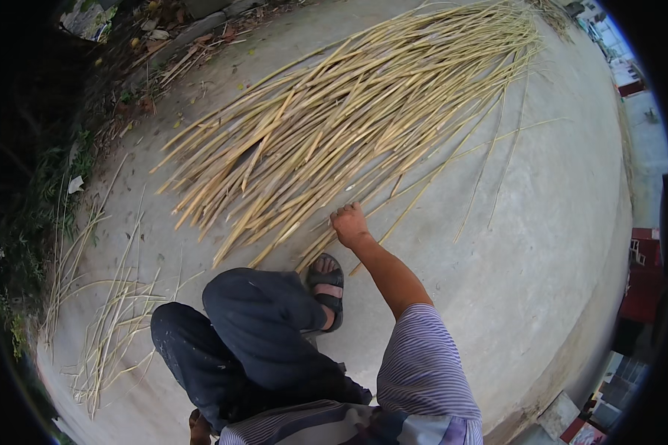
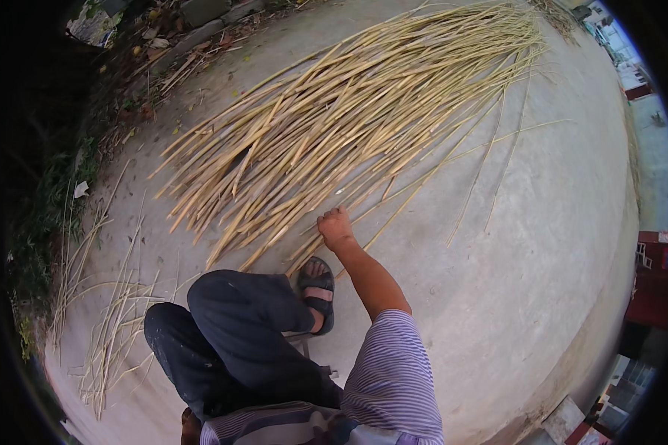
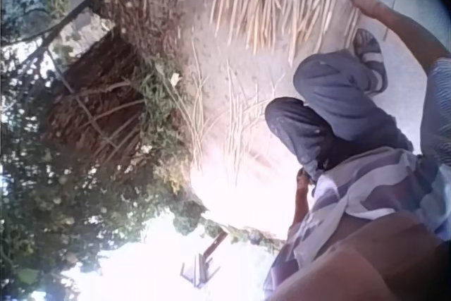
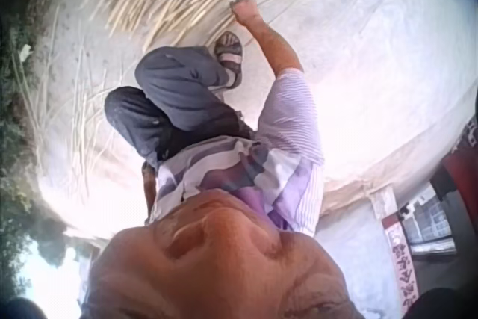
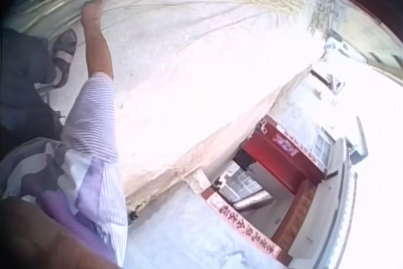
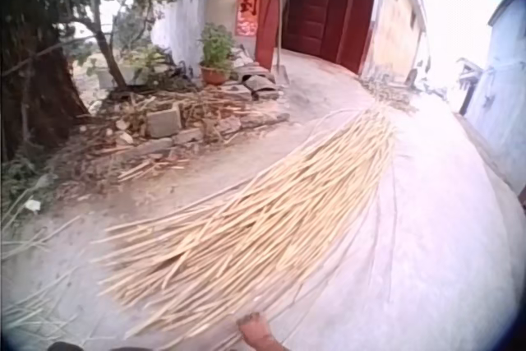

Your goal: The person sits on a concrete surface and uses a knife to peel the outer layer off long, thin sticks. They hold each stick with both hands, scrape the surface, and then place the processed stick onto a growing pile on the ground.

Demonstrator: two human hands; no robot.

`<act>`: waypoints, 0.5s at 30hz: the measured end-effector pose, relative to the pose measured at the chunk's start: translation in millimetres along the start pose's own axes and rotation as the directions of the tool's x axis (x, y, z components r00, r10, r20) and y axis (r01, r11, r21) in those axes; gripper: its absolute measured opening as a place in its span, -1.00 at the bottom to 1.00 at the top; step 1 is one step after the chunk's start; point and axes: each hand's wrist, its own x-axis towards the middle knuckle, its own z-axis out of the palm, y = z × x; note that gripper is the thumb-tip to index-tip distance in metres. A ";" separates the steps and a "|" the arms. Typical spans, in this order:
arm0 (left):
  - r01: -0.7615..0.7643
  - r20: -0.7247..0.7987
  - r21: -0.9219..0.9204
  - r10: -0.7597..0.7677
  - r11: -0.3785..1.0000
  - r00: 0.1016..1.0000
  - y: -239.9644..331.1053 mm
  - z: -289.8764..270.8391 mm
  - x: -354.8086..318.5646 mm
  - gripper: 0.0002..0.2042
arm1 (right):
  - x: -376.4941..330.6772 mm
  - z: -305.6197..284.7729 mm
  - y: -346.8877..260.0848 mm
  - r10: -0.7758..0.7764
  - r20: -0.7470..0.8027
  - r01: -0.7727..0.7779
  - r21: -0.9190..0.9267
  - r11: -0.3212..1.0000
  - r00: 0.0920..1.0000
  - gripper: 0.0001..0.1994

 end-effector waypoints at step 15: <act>0.046 0.021 -0.038 -0.045 0.998 0.999 -2.0 -2.2 3.8 -0.66 | -22.8 34.8 -0.2 0.326 0.131 -0.348 0.234 0.908 0.936 -0.40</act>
